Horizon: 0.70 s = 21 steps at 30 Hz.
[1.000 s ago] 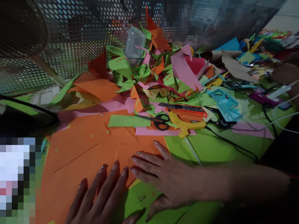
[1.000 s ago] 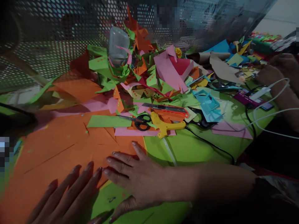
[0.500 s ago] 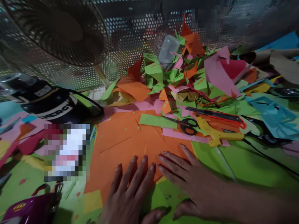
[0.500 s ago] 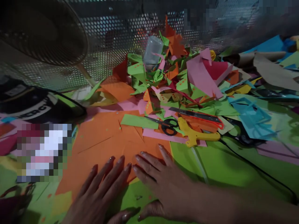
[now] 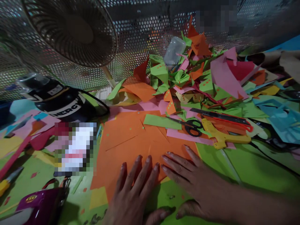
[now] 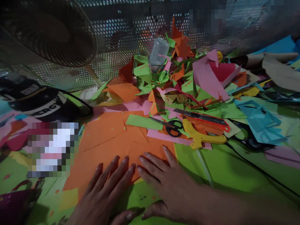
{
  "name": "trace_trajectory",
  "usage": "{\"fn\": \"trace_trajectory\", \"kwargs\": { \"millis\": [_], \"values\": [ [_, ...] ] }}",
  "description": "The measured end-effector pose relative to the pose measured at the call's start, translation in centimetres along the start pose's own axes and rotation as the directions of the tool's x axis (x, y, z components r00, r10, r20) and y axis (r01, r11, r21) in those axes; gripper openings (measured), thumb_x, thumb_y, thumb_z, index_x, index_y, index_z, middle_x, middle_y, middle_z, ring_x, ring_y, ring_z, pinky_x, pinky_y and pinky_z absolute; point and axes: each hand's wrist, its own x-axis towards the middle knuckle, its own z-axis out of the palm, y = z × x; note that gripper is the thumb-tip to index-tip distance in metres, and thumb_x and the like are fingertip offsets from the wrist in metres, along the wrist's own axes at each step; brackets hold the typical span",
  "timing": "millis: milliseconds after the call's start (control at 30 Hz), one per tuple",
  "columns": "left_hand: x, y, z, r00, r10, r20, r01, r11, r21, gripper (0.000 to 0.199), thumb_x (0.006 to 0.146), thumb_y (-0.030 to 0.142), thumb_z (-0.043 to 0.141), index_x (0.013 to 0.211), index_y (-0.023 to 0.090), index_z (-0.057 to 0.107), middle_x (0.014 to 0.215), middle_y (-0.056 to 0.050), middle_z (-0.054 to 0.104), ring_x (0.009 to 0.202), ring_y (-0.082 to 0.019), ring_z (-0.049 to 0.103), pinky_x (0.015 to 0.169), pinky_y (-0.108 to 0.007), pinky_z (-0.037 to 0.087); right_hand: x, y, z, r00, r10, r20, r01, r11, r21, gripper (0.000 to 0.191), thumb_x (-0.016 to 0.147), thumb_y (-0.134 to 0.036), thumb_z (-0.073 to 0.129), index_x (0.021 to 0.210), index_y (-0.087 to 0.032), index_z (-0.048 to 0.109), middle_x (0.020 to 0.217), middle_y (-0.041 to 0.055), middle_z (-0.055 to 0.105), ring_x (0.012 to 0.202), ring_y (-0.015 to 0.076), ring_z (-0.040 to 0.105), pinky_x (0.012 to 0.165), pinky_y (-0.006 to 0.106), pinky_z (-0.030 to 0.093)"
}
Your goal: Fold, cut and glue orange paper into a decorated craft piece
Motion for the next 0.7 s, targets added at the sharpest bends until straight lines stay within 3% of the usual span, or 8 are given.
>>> {"fn": "trace_trajectory", "kwargs": {
  "millis": [200, 433, 567, 700],
  "values": [
    [0.0, 0.0, -0.5, 1.0, 0.016, 0.022, -0.017, 1.0, 0.002, 0.086, 0.081, 0.074, 0.043, 0.15, 0.025, 0.032, 0.148, -0.009, 0.046, 0.137, -0.035, 0.034, 0.116, -0.051, 0.007, 0.1, -0.1, -0.1, 0.998, 0.023, 0.059, -0.025, 0.999, 0.03, 0.084, 0.091, -0.069, 0.026, 0.153, -0.015, 0.015, 0.159, 0.0114, 0.015, 0.148, 0.0274, 0.007, 0.116, 0.056, -0.012],
    [-0.6, -0.6, 0.4, 0.998, 0.046, -0.053, -0.047, 0.999, -0.021, 0.092, 0.077, 0.075, 0.048, 0.151, 0.023, 0.029, 0.149, -0.012, 0.044, 0.136, -0.039, 0.035, 0.114, -0.054, 0.013, 0.0, -0.3, -0.7, 0.993, 0.081, 0.087, -0.085, 0.995, 0.042, 0.081, 0.095, -0.062, 0.03, 0.153, -0.009, 0.013, 0.159, 0.0149, 0.013, 0.149, 0.0253, 0.005, 0.119, 0.052, -0.002],
    [-0.4, -0.6, 0.7, 0.992, 0.066, -0.108, -0.069, 0.997, -0.023, 0.096, 0.076, 0.078, 0.047, 0.152, 0.023, 0.028, 0.149, -0.013, 0.043, 0.136, -0.04, 0.034, 0.113, -0.053, 0.013, -0.6, -0.2, -1.6, 0.978, 0.171, 0.121, -0.177, 0.983, 0.042, 0.091, 0.091, -0.068, 0.028, 0.151, -0.002, 0.015, 0.158, 0.0202, 0.011, 0.148, 0.0298, 0.007, 0.119, 0.054, 0.002],
    [-0.3, -0.5, 0.7, 0.994, 0.065, -0.093, -0.068, 0.998, -0.02, 0.096, 0.076, 0.079, 0.044, 0.151, 0.021, 0.028, 0.148, -0.014, 0.045, 0.134, -0.04, 0.035, 0.111, -0.053, 0.014, -1.5, 0.5, -2.0, 0.964, 0.237, 0.124, -0.237, 0.971, -0.017, 0.099, 0.086, -0.076, 0.027, 0.151, -0.003, 0.017, 0.157, 0.0228, 0.016, 0.147, 0.0351, 0.013, 0.117, 0.06, -0.001]
  ]
}}
